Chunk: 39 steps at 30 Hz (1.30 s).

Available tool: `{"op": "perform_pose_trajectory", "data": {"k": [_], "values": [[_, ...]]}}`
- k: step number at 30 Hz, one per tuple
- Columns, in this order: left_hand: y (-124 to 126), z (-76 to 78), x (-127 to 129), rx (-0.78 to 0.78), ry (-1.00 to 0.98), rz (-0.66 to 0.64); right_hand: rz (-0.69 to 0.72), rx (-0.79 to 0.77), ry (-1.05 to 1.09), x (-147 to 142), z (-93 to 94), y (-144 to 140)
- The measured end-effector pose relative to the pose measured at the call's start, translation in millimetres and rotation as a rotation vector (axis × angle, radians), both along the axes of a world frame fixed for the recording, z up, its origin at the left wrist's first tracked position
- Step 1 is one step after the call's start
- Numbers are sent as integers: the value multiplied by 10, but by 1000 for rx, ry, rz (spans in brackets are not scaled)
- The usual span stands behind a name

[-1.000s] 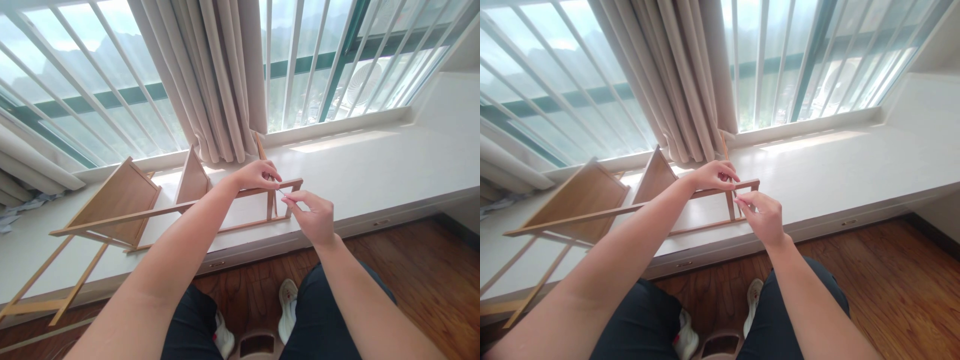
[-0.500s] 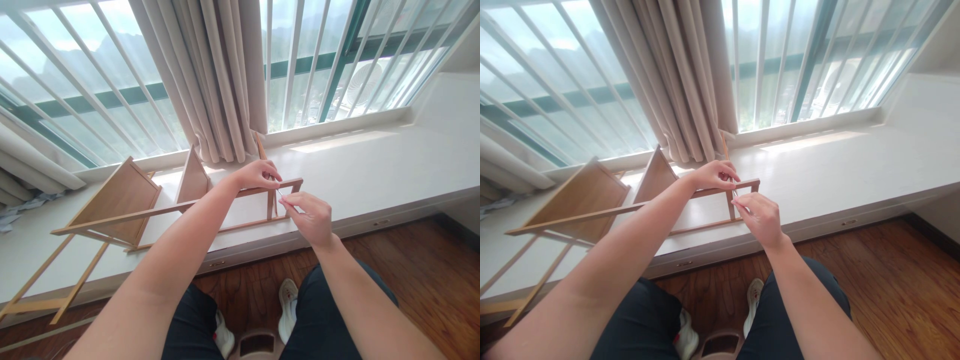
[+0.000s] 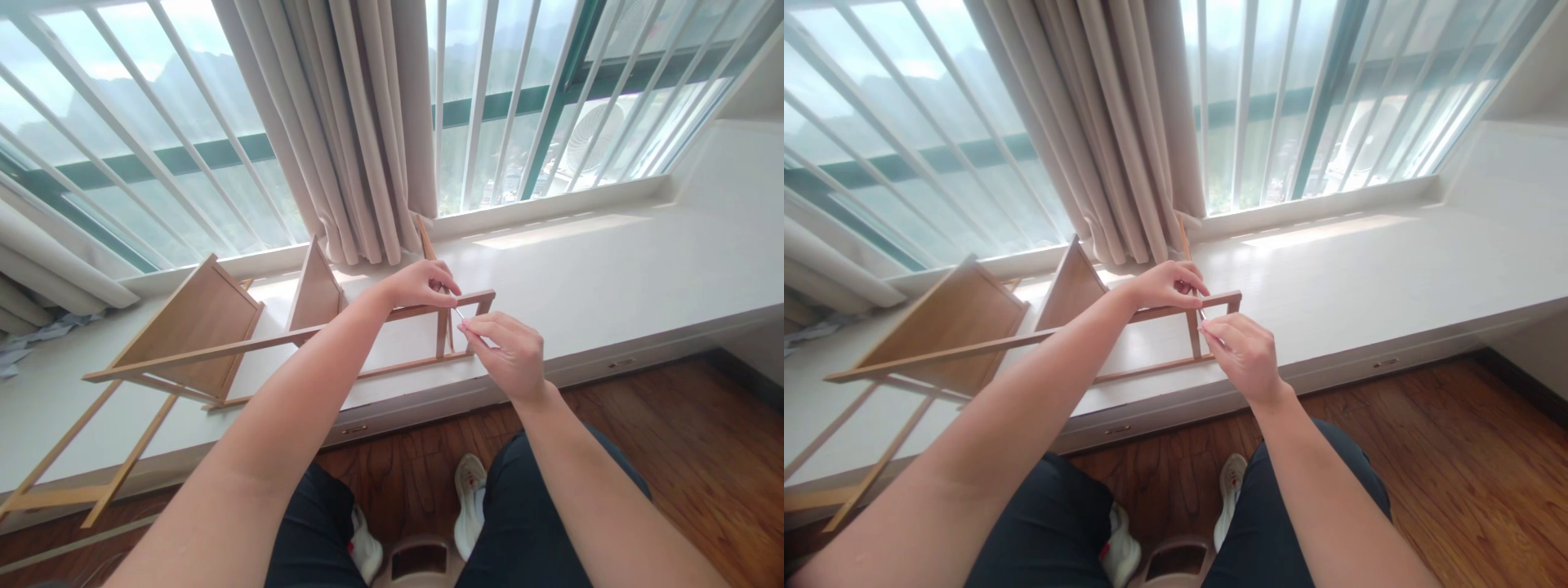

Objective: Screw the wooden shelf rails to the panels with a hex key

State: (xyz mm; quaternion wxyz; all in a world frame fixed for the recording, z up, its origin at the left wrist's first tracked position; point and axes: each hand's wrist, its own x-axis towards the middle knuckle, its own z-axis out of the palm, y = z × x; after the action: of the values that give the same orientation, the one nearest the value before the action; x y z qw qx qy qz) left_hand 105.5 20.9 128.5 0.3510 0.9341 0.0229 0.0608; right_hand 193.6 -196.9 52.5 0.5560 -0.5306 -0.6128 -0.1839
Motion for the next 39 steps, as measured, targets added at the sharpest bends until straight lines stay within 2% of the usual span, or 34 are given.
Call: {"op": "perform_pose_trajectory", "data": {"k": [8, 17, 22, 29, 39], "values": [[7, 1, 3, 8, 17, -1, 15, 6, -8, -18, -18, 4], [-9, 27, -20, -56, 11, -12, -5, -48, 279, -82, -128, 64], [-7, 18, -13, -57, 12, -10, 14, -76, 292, -79, -106, 82], [8, -9, -7, -49, 6, -21, 106, -47, 247, -48, -49, 113], [-11, 10, -1, -21, -2, -10, 229, -177, 331, 50, -58, 140]]}}
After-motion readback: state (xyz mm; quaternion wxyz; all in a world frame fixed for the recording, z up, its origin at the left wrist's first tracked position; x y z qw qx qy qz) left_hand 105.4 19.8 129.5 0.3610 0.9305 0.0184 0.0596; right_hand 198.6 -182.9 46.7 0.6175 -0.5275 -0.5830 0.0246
